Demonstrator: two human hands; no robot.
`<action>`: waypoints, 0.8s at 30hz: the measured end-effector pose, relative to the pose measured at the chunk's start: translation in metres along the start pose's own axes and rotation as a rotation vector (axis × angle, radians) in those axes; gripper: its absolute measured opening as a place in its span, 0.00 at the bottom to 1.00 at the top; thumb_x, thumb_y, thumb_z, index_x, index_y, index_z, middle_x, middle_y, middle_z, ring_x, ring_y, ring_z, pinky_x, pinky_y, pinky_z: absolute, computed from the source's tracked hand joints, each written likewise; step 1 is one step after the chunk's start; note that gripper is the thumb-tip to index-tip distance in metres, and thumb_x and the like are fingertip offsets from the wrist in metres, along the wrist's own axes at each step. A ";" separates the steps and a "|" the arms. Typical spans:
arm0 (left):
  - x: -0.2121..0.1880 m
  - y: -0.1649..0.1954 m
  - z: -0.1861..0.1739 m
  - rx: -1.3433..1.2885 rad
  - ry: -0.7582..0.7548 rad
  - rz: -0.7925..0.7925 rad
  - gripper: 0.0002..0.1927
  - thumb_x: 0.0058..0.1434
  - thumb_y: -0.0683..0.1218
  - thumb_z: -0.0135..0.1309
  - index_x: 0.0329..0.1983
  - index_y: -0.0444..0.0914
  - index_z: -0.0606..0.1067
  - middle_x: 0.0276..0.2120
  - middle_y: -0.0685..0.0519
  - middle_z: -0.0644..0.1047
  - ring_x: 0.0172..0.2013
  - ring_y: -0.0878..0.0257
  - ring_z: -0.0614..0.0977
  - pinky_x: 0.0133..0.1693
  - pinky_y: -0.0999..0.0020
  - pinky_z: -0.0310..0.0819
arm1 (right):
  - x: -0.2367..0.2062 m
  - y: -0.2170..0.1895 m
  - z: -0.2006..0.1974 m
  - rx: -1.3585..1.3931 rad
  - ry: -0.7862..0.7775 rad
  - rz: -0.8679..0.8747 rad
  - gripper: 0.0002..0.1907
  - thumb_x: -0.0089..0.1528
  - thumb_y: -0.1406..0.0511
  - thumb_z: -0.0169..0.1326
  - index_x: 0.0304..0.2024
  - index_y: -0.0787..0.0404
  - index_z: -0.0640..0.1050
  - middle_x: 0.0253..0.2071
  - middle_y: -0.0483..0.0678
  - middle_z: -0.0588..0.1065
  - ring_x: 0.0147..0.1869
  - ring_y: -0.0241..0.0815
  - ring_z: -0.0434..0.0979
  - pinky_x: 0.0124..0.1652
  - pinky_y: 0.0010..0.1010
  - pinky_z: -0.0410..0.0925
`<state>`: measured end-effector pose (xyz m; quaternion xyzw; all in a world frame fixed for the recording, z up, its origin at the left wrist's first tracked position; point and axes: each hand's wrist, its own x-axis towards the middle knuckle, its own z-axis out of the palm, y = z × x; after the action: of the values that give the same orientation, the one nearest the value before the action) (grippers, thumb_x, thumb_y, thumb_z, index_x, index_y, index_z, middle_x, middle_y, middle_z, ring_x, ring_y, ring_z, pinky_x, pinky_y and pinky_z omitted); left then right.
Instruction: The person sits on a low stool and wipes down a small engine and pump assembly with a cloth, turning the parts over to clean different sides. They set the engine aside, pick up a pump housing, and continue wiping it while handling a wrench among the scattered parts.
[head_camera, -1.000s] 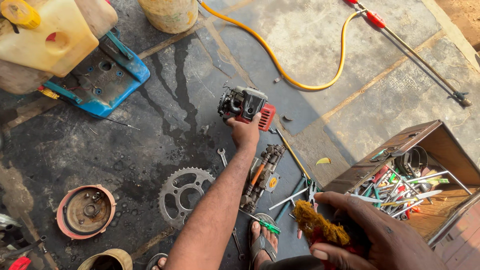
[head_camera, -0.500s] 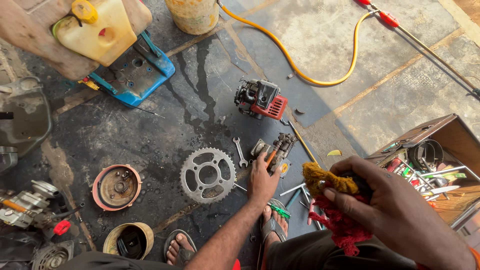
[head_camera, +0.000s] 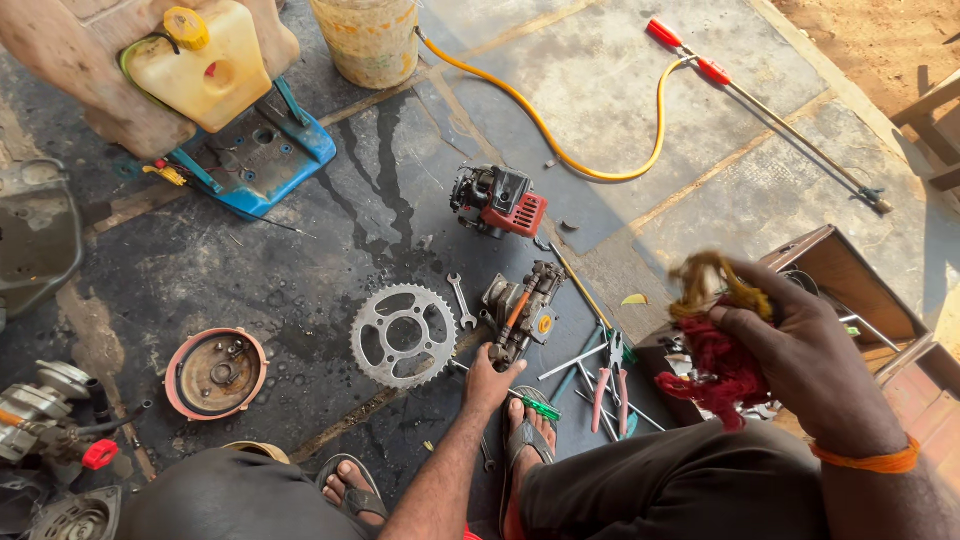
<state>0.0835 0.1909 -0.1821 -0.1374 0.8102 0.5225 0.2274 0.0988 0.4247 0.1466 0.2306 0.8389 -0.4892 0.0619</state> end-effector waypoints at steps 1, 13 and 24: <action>0.001 0.001 0.000 -0.019 -0.004 0.000 0.49 0.50 0.64 0.67 0.69 0.36 0.65 0.60 0.41 0.76 0.61 0.49 0.79 0.62 0.56 0.73 | 0.001 0.001 0.000 0.009 0.006 -0.034 0.29 0.62 0.67 0.56 0.67 0.57 0.72 0.45 0.52 0.81 0.42 0.37 0.82 0.40 0.30 0.78; 0.021 0.012 -0.006 0.099 -0.111 -0.120 0.57 0.50 0.68 0.69 0.73 0.36 0.57 0.67 0.38 0.62 0.67 0.47 0.66 0.65 0.50 0.65 | 0.014 -0.026 0.013 -0.114 -0.034 0.048 0.18 0.63 0.64 0.55 0.55 0.64 0.78 0.44 0.53 0.82 0.44 0.38 0.82 0.44 0.31 0.77; 0.088 0.039 -0.005 0.001 0.160 -0.023 0.39 0.73 0.66 0.32 0.74 0.33 0.59 0.68 0.38 0.68 0.68 0.44 0.68 0.68 0.51 0.62 | 0.028 -0.028 0.018 -0.063 -0.055 0.098 0.17 0.63 0.64 0.56 0.53 0.65 0.77 0.43 0.52 0.80 0.44 0.37 0.80 0.44 0.29 0.75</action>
<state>-0.0107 0.2037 -0.1948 -0.1876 0.8245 0.5066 0.1681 0.0590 0.4072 0.1504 0.2556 0.8396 -0.4650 0.1161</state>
